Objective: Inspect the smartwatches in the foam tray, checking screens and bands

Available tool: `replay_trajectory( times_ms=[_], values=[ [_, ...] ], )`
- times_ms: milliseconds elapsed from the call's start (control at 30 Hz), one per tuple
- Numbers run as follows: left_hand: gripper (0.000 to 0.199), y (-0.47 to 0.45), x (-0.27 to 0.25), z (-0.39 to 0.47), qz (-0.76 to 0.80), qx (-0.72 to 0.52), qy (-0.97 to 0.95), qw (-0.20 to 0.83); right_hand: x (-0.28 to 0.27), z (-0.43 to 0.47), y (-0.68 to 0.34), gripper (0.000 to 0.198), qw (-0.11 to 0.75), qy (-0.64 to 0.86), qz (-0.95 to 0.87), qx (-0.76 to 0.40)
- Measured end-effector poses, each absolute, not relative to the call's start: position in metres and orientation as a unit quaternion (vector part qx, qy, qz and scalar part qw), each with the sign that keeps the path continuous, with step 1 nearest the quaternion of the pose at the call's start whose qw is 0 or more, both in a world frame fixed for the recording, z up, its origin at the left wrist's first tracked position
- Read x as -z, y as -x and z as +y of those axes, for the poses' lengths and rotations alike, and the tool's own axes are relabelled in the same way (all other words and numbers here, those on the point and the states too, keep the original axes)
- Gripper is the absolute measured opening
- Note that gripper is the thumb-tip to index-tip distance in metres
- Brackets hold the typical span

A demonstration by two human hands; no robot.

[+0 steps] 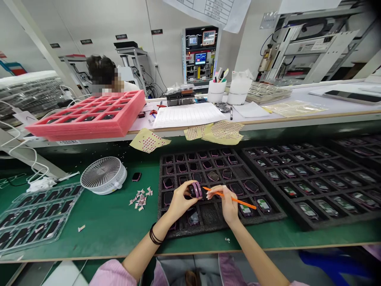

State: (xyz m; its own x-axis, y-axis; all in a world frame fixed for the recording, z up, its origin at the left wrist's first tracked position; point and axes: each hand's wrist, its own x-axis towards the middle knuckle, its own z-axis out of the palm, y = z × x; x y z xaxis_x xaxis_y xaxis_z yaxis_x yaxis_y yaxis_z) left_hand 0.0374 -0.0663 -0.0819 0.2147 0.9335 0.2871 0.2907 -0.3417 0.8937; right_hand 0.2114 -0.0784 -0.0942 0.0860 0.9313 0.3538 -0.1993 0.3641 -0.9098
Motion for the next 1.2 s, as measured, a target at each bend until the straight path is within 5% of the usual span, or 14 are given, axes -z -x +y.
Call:
replay_trajectory(
  times_ms=[1200],
  values=[
    [0.046, -0.0413, 0.0798, -0.0696, 0.454, -0.416, -0.728, 0.300, 0.0955, -0.0792, -0.2077, 0.049, 0.599, 0.379, -0.577, -0.406]
  ],
)
